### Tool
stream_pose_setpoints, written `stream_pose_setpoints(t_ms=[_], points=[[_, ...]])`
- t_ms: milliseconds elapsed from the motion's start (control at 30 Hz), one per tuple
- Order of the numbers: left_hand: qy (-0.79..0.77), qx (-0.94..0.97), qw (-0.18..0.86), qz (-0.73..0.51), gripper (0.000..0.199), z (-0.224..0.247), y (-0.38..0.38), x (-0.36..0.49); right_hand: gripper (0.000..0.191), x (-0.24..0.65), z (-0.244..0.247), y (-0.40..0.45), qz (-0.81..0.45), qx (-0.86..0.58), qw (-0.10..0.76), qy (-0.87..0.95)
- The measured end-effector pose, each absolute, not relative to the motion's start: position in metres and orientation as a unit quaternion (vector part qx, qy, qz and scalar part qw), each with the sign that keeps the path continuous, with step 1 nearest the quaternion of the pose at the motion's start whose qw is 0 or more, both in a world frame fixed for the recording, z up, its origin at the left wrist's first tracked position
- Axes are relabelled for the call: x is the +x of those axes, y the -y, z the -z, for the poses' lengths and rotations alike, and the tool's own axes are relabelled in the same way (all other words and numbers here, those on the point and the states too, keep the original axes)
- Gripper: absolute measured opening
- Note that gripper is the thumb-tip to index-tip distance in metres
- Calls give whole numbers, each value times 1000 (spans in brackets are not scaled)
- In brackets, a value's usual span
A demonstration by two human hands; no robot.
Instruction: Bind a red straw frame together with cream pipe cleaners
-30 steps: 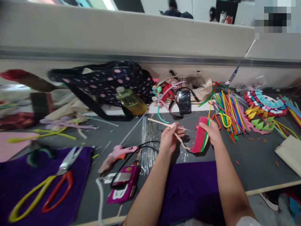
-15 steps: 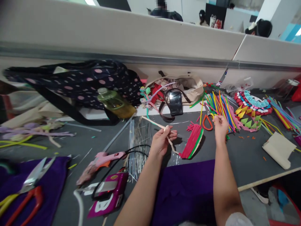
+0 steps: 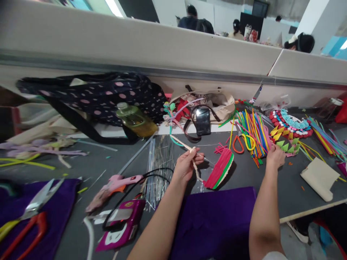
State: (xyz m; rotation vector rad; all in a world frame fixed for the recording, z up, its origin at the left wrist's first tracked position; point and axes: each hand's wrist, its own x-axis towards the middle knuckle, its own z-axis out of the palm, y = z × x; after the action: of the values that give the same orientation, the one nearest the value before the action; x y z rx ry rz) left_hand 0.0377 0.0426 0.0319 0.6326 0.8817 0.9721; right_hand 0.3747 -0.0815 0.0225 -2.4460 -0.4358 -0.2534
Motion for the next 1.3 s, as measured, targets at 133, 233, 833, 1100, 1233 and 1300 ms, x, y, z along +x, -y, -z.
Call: stream_pose_setpoints(t_ms=[133, 233, 833, 1100, 1233, 1300], points=[[-404, 291, 746, -442, 26, -33, -42, 38, 40, 375, -20, 80, 83, -919, 332, 194], [-401, 295, 749, -438, 27, -32, -42, 38, 38, 372, -20, 77, 75, -904, 351, 234], [-398, 296, 748, -441, 30, -31, -42, 38, 36, 353, -26, 67, 134, -911, 285, 266], [-390, 293, 753, -442, 35, -32, -42, 37, 35, 346, -30, 63, 175, -875, 319, 319], [-393, 289, 751, -446, 36, -33, -41, 38, 33, 340, -37, 47, 154, -849, 340, 373], [-394, 289, 747, -452, 36, -33, -40, 38, 32, 336, -45, 29, 132, -842, 327, 409]])
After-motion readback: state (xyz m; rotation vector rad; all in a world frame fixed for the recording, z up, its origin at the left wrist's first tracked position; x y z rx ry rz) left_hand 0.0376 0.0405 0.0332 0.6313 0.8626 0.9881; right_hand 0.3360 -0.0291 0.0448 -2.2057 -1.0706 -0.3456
